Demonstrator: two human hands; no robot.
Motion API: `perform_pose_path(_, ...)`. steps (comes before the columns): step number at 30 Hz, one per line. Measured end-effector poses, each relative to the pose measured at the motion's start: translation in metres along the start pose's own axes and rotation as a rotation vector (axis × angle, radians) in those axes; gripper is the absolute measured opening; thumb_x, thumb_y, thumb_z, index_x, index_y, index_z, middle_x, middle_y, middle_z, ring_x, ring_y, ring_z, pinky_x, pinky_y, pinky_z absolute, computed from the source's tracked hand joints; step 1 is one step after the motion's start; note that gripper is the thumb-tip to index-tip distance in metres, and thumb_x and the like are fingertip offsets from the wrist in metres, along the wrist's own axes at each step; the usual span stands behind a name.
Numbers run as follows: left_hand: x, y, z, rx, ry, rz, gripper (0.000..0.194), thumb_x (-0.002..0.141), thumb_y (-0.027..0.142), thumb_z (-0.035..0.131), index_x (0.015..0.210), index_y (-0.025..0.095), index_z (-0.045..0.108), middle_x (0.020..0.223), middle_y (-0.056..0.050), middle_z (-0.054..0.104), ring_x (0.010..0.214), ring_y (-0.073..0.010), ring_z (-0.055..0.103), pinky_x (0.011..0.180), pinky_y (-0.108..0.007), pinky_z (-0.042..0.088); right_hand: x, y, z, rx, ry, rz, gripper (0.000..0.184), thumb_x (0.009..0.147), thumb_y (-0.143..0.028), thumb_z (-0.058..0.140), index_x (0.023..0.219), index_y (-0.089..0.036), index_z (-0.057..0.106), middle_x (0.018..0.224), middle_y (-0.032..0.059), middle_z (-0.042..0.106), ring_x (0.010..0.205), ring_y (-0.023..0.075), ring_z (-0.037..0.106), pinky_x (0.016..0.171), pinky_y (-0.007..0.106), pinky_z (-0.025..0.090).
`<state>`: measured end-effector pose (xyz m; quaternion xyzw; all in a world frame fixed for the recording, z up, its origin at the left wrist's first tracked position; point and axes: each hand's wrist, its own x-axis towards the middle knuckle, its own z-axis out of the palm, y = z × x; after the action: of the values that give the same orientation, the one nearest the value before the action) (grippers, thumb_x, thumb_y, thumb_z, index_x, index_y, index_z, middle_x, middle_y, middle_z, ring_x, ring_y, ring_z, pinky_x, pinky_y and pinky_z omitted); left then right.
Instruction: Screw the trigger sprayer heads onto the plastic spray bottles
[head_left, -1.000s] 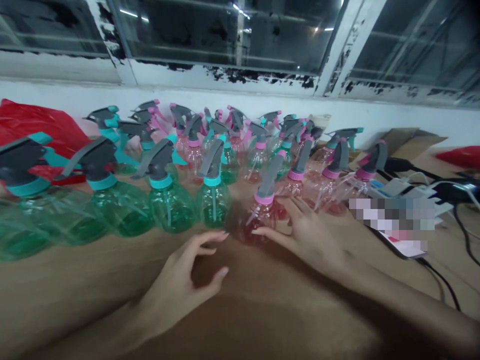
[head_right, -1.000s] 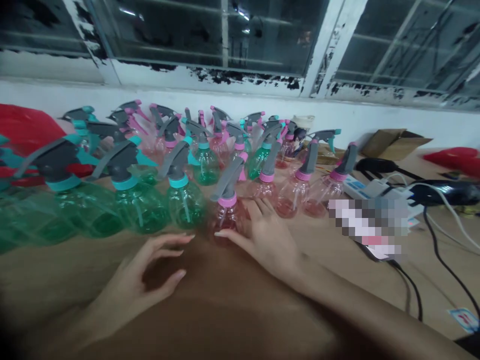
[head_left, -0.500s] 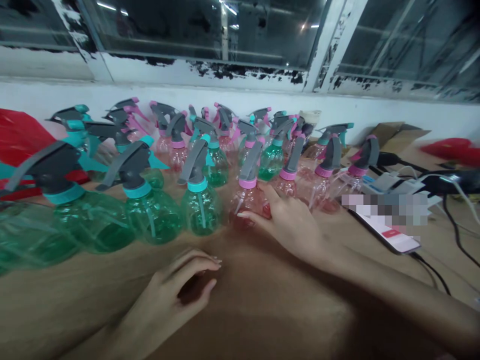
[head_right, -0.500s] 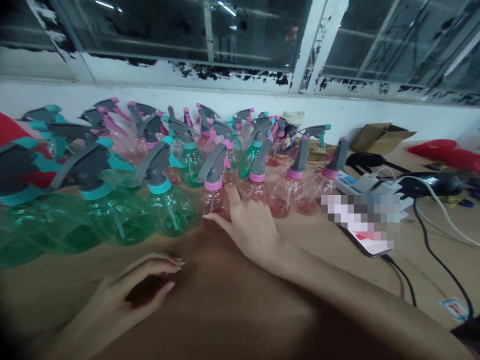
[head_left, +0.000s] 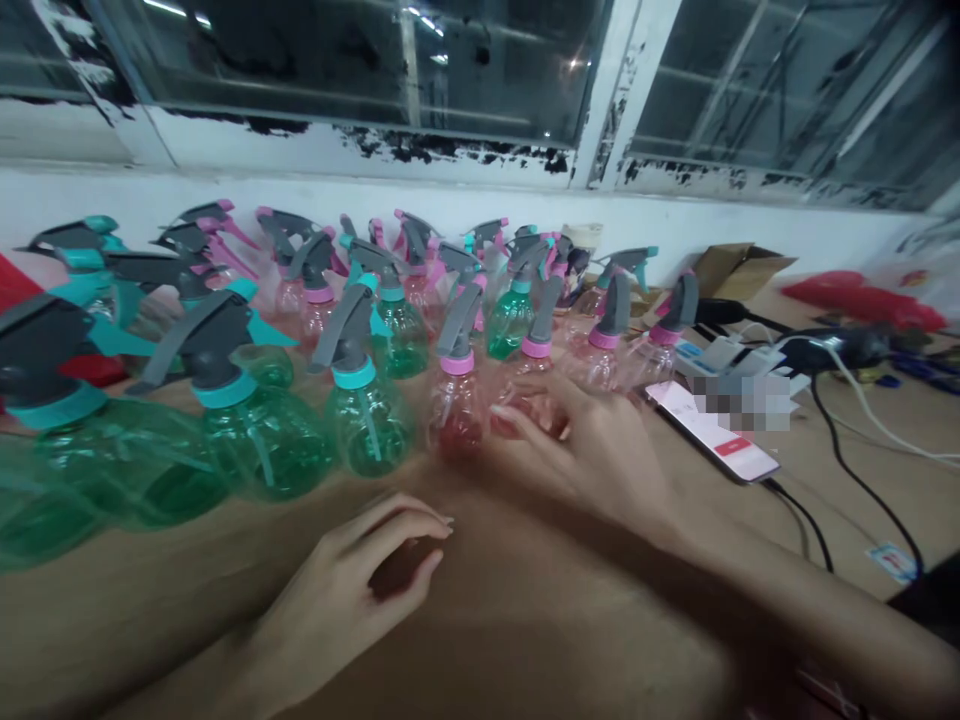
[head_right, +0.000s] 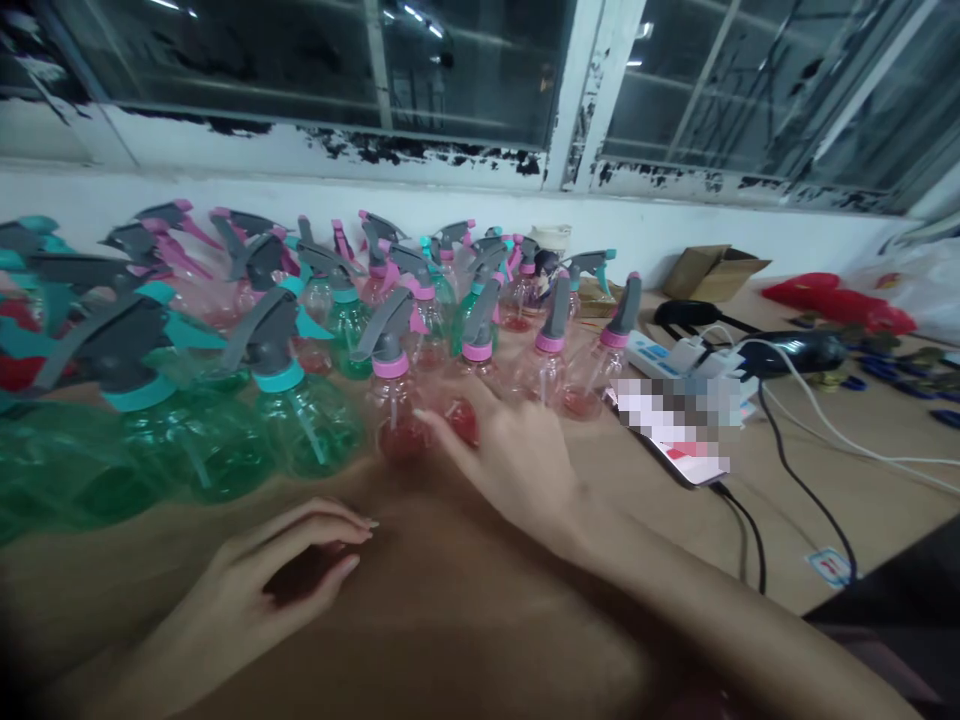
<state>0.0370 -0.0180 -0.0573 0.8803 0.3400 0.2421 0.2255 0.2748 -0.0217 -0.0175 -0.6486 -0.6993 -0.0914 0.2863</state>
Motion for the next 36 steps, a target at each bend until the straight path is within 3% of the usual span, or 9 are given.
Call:
perform_pose_path(2,0.007,0.003,0.000,-0.012,-0.003,-0.019,0.012,0.087,0.020,0.050,0.092,0.026,0.058,0.091,0.002,0.065,0.081,-0.0141,0.063,0.073,-0.026,0.049,-0.004,0.016,-0.008,0.027,0.026,0.066,0.034,0.090,-0.049,0.045,0.100,-0.023,0.065,0.078,0.0037,0.070,0.061,0.0188,0.065,0.058,0.029,0.044)
perform_pose_path(4,0.017,0.006,0.000,-0.042,-0.012,-0.042,0.010,0.086,0.022,0.052,0.091,0.026,0.059,0.089,0.003,0.066,0.072,-0.0128,0.063,0.066,-0.024,0.049,-0.006,0.030,-0.011,0.001,0.032,0.129,0.035,0.088,-0.050,0.046,0.100,-0.021,0.064,0.081,0.0052,0.071,0.060,0.0193,0.064,0.058,0.030,0.044)
perform_pose_path(8,0.044,0.012,0.002,-0.129,-0.070,-0.099,0.010,0.087,0.027,0.053,0.095,0.026,0.059,0.088,0.002,0.067,0.068,-0.0124,0.061,0.063,-0.024,0.049,-0.004,0.041,-0.006,-0.026,0.014,0.203,0.047,0.085,-0.055,0.047,0.114,-0.019,0.058,0.082,0.0084,0.070,0.062,0.0227,0.064,0.057,0.032,0.044)
perform_pose_path(12,0.069,0.017,0.006,-0.268,-0.120,-0.132,0.019,0.089,0.031,0.051,0.106,0.025,0.054,0.086,0.001,0.064,0.070,-0.0135,0.060,0.064,-0.027,0.048,0.004,0.036,0.004,-0.038,-0.059,0.211,0.062,0.084,-0.059,0.046,0.131,-0.019,0.045,0.070,0.0069,0.068,0.061,0.0273,0.065,0.053,0.033,0.043)
perform_pose_path(15,0.079,0.020,0.009,-0.319,-0.145,-0.133,0.022,0.090,0.033,0.048,0.111,0.024,0.049,0.082,0.001,0.063,0.072,-0.0148,0.061,0.065,-0.027,0.050,0.010,0.033,0.012,-0.017,-0.086,0.207,0.074,0.082,-0.061,0.048,0.139,-0.016,0.034,0.072,0.0082,0.069,0.064,0.0298,0.066,0.053,0.036,0.045)
perform_pose_path(18,0.082,0.020,0.013,-0.334,-0.163,-0.131,0.025,0.091,0.034,0.047,0.113,0.023,0.046,0.078,0.001,0.062,0.071,-0.0151,0.062,0.063,-0.027,0.050,0.014,0.034,0.020,0.006,-0.076,0.210,0.079,0.081,-0.061,0.050,0.141,-0.015,0.029,0.085,0.0123,0.069,0.070,0.0309,0.067,0.056,0.039,0.047)
perform_pose_path(23,0.085,0.016,0.014,-0.347,-0.166,-0.150,0.031,0.090,0.034,0.047,0.118,0.023,0.043,0.081,-0.001,0.064,0.071,-0.0162,0.063,0.060,-0.026,0.051,0.016,0.036,0.025,0.033,-0.070,0.179,0.067,0.082,-0.057,0.049,0.134,-0.017,0.039,0.109,0.0161,0.064,0.079,0.0310,0.066,0.059,0.040,0.049)
perform_pose_path(36,0.087,0.014,0.014,-0.351,-0.159,-0.170,0.035,0.089,0.034,0.048,0.121,0.022,0.041,0.086,-0.002,0.063,0.072,-0.0162,0.064,0.061,-0.026,0.051,0.000,0.035,0.014,-0.012,-0.093,0.163,0.065,0.083,-0.060,0.047,0.129,-0.016,0.041,0.106,0.0153,0.065,0.077,0.0321,0.067,0.057,0.038,0.048)
